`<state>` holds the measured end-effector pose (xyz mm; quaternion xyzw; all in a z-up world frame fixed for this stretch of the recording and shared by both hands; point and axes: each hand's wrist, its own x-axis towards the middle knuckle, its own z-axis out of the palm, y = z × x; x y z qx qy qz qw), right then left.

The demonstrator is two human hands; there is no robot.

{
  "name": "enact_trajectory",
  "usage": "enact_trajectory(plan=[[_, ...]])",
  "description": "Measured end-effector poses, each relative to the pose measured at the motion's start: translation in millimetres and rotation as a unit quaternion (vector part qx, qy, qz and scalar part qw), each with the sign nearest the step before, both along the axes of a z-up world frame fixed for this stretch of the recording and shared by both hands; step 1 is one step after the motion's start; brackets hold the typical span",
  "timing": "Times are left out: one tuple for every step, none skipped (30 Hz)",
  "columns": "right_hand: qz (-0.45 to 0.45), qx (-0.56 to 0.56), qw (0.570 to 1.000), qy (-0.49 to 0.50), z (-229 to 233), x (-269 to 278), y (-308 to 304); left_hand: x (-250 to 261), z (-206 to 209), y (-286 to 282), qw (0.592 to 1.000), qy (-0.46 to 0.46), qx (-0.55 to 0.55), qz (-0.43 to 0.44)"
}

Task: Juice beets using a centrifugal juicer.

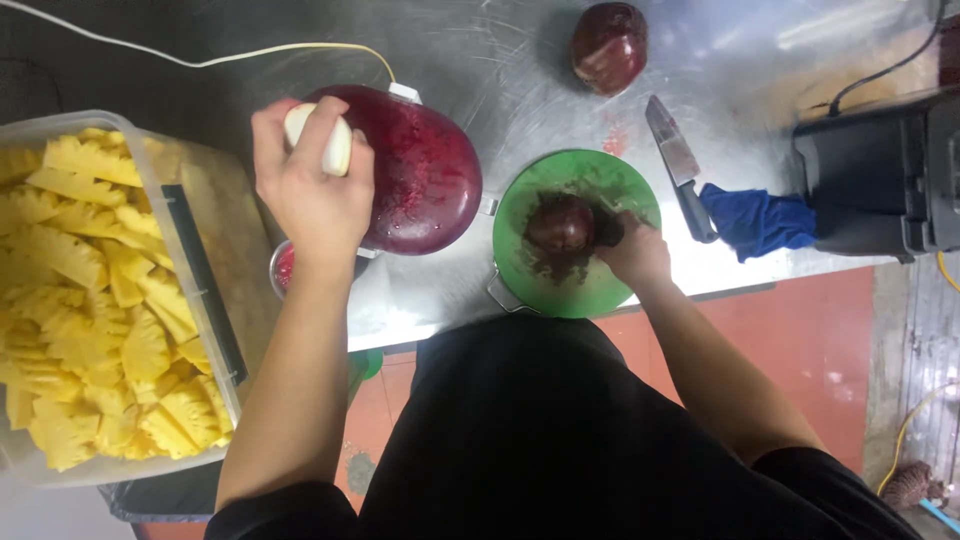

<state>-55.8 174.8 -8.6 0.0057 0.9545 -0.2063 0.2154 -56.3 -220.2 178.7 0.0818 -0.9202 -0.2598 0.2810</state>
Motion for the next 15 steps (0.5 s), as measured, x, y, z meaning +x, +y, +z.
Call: enact_trajectory(plan=[[0.004,-0.003,1.000,-0.001,-1,2,-1,0,-1,0,1.000,-0.001,-0.003,0.004],[0.005,0.012,1.000,-0.001,-3,5,-2,0,-2,0,1.000,-0.006,0.003,0.005],[0.007,0.027,1.000,0.001,-3,7,-2,0,-3,0,1.000,-0.011,0.008,0.006],[0.011,0.025,1.000,0.001,0,7,-3,1,-5,-1,1.000,-0.011,0.006,0.010],[0.002,0.027,1.000,0.000,2,5,-4,0,-7,-2,1.000,-0.010,0.008,0.008],[-0.007,0.030,1.000,0.000,5,3,-4,0,-9,-3,1.000,-0.010,0.010,0.005],[-0.004,0.030,1.000,-0.001,2,3,3,1,-11,-2,1.000,-0.010,0.010,0.008],[-0.043,0.005,0.999,0.002,-1,4,10,2,-12,-1,1.000,-0.014,0.012,0.005],[-0.082,-0.022,0.996,0.006,-5,2,15,2,-13,-3,1.000,-0.015,0.013,0.002],[-0.079,-0.024,0.997,0.007,-4,-3,19,2,-16,-4,1.000,-0.014,0.012,0.005],[-0.128,-0.085,0.988,0.027,-4,-11,23,1,-19,-5,1.000,-0.017,0.006,0.004],[-0.177,-0.145,0.972,0.045,-4,-19,28,0,-23,-6,1.000,-0.020,0.000,0.003],[-0.174,-0.146,0.973,0.045,8,-26,22,0,-25,-8,1.000,-0.020,-0.001,0.005],[-0.157,-0.271,0.947,0.073,19,-34,16,1,-27,-9,1.000,-0.025,-0.015,0.006],[-0.140,-0.389,0.905,0.100,32,-39,12,2,-30,-9,0.999,-0.030,-0.028,0.004]])
